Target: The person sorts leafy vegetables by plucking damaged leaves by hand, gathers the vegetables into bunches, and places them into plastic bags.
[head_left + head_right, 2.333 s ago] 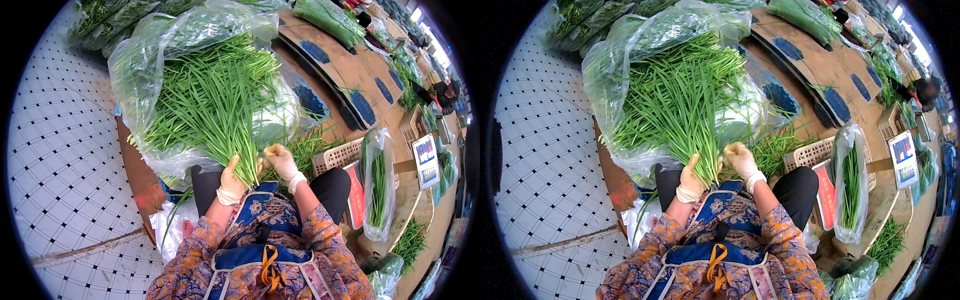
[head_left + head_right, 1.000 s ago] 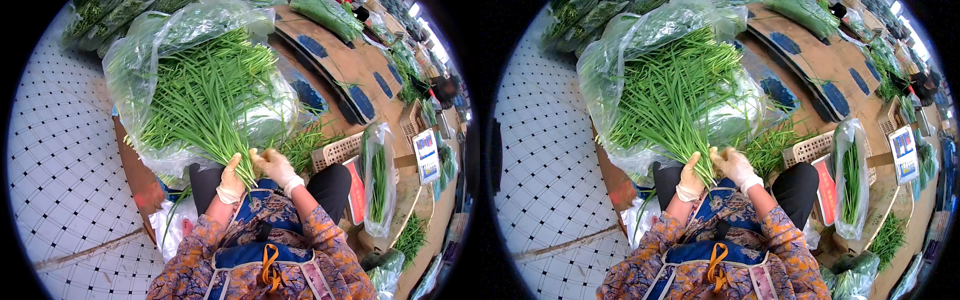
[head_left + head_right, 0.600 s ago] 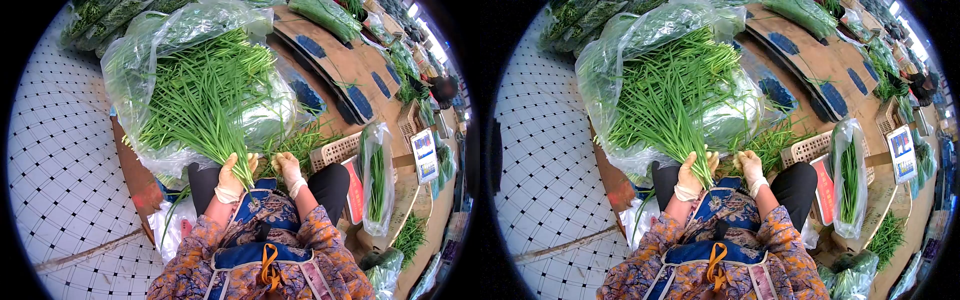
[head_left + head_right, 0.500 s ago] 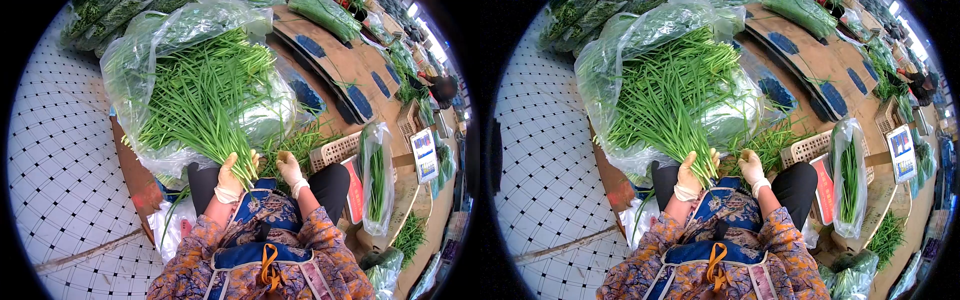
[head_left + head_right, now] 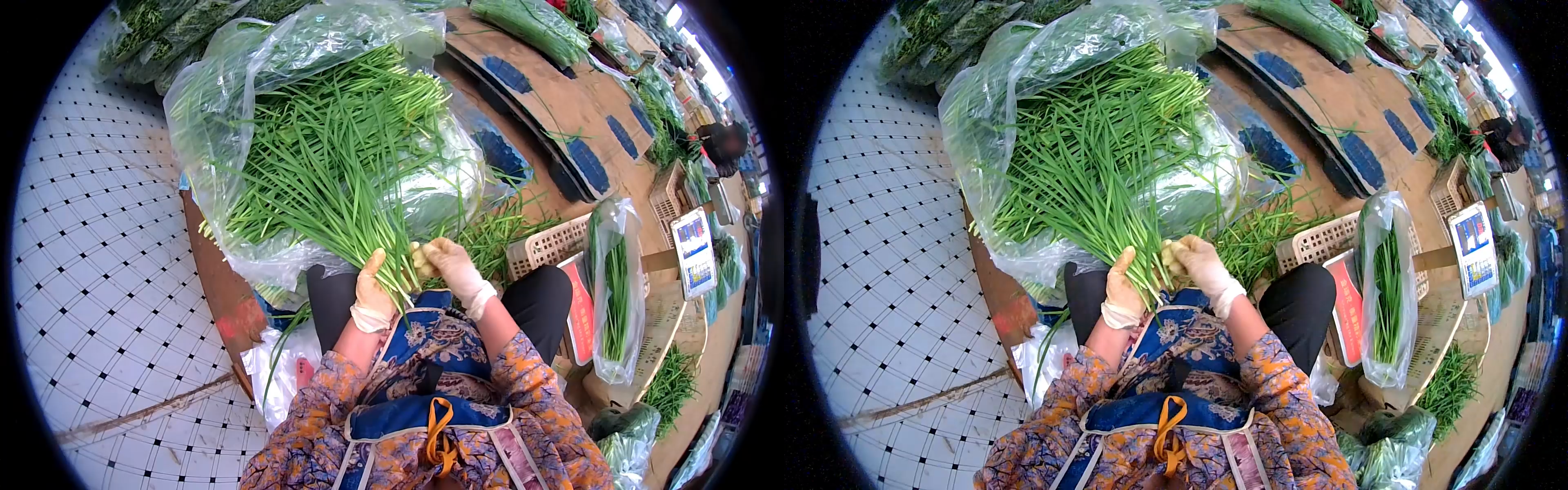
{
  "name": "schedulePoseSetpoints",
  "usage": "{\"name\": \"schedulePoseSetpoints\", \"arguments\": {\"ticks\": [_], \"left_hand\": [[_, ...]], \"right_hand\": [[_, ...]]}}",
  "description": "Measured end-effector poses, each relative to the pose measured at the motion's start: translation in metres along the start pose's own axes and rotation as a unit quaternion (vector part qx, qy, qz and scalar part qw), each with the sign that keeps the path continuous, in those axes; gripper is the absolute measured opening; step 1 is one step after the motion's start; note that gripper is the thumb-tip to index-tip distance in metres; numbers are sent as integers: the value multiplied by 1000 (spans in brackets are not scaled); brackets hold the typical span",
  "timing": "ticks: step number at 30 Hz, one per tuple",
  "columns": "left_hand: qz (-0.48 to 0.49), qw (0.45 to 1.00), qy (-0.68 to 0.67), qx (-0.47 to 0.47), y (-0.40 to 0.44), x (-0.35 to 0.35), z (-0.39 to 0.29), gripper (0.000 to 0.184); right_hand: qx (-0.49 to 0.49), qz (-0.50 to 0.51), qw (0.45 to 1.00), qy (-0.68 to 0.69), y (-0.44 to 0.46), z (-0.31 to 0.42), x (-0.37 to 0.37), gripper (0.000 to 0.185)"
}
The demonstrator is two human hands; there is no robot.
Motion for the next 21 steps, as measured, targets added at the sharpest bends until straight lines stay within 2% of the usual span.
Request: {"name": "schedulePoseSetpoints", "arguments": {"ticks": [1,2,3,5,7,8,9,11,13,14,15,17,19,20,21], "left_hand": [[-1,1000,0,0,0,-3,1,46],[-34,999,-3,-19,-2,-4,-1,46],[-67,997,-6,-38,-3,-2,-3,46],[-80,996,-17,-29,-3,1,-2,46],[-79,996,24,-37,-2,5,-3,52],[-78,996,23,-38,-1,6,-4,52],[-72,996,26,-39,-1,8,-3,51],[-65,997,31,-39,2,13,-3,50],[-37,999,3,-20,2,16,0,47],[-41,999,5,-18,0,17,0,47],[-43,999,15,-22,0,17,-2,44],[-46,998,32,-31,1,17,-4,38],[-45,998,13,-41,-1,16,-4,39],[-69,996,20,-54,-2,11,-5,42],[-91,993,27,-67,-2,9,-6,45]], "right_hand": [[-34,21,985,166,-2,4,-3,19],[2,59,972,226,-9,27,-9,20],[29,61,964,256,-18,47,-10,18],[71,126,937,318,-28,73,3,16],[86,99,954,269,-29,76,22,15],[85,26,993,81,-27,74,31,17],[179,-37,948,-262,-16,52,54,18],[218,-58,836,-500,-18,39,44,21],[51,20,950,-307,-19,17,9,29],[15,74,929,-362,-21,14,-12,37],[78,84,917,-382,-17,5,-23,37],[31,28,986,-163,6,-45,-3,35],[10,-37,999,-33,7,-42,16,30],[29,-28,999,-24,-3,-17,14,27],[60,-53,982,-172,2,-19,29,24]]}}
Point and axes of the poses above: each hand's wrist, its own y-axis towards the middle knuckle, its own x-axis out of the back of the hand, z = x × y, the point moved 7 cm from there along y, towards the middle knuckle, and after that the axes turned 7 degrees about y, right-handed, at the moved point
